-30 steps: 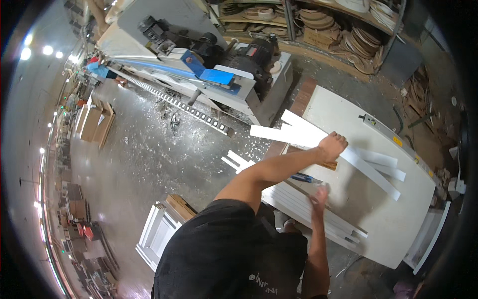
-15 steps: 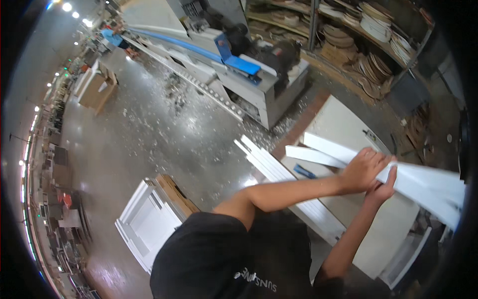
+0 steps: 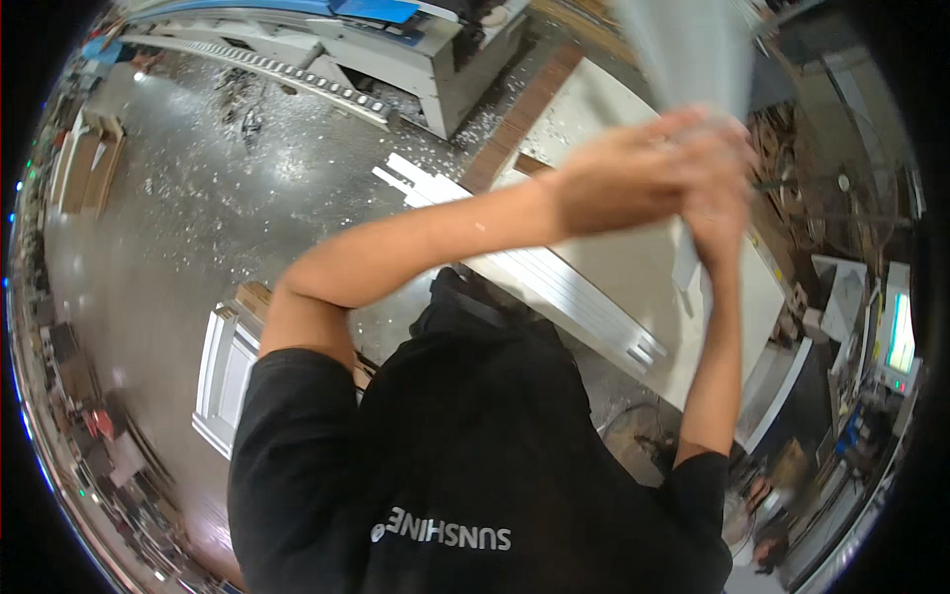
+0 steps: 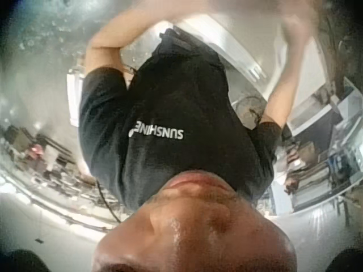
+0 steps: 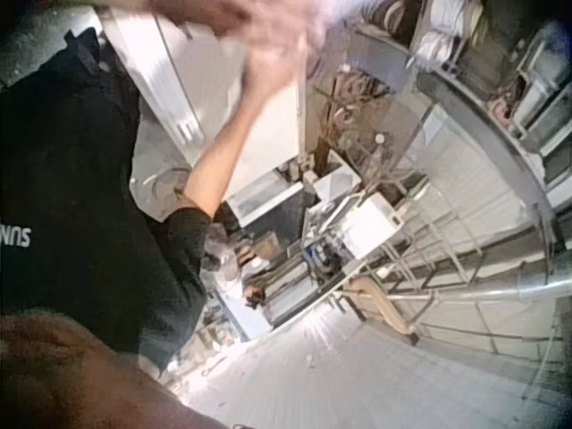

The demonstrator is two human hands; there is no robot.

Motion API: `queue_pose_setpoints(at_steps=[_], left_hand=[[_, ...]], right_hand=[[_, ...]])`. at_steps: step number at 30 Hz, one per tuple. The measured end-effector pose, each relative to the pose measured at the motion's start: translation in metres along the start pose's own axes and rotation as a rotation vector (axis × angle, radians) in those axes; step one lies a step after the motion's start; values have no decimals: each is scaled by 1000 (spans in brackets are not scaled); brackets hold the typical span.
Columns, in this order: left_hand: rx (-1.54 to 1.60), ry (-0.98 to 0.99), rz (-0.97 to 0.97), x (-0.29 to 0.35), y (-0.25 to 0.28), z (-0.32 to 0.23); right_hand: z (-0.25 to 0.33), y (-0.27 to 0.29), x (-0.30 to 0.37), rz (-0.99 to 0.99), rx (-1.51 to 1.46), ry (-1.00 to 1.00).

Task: The recorder measures and aligns white wooden trim pieces using a measuring tape and a small block of wood in a manufacturing environment.

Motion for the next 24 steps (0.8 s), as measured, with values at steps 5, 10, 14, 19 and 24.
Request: queue_pose_setpoints(at_steps=[5, 10, 14, 19, 24], left_hand=[[-42, 244, 460, 105, -43, 22], [418, 414, 821, 198, -109, 38], [518, 433, 760, 254, -136, 38], [677, 540, 741, 303, -156, 45], [743, 455, 1013, 288, -167, 39]], right_hand=[[64, -78, 63, 522, -103, -260], [89, -148, 138, 695, -138, -249], [107, -178, 149, 783, -212, -269], [125, -195, 170, 682, -159, -282], [133, -190, 186, 621, -107, -359]])
Point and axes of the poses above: each hand's wrist, its own x-axis away from the middle knuckle, its own y-axis out of the back of the hand, z = x × y, the point moved 1 cm from there along -x, towards the middle knuckle, and after that the axes turned 12 degrees about x, right-handed, at the moved point
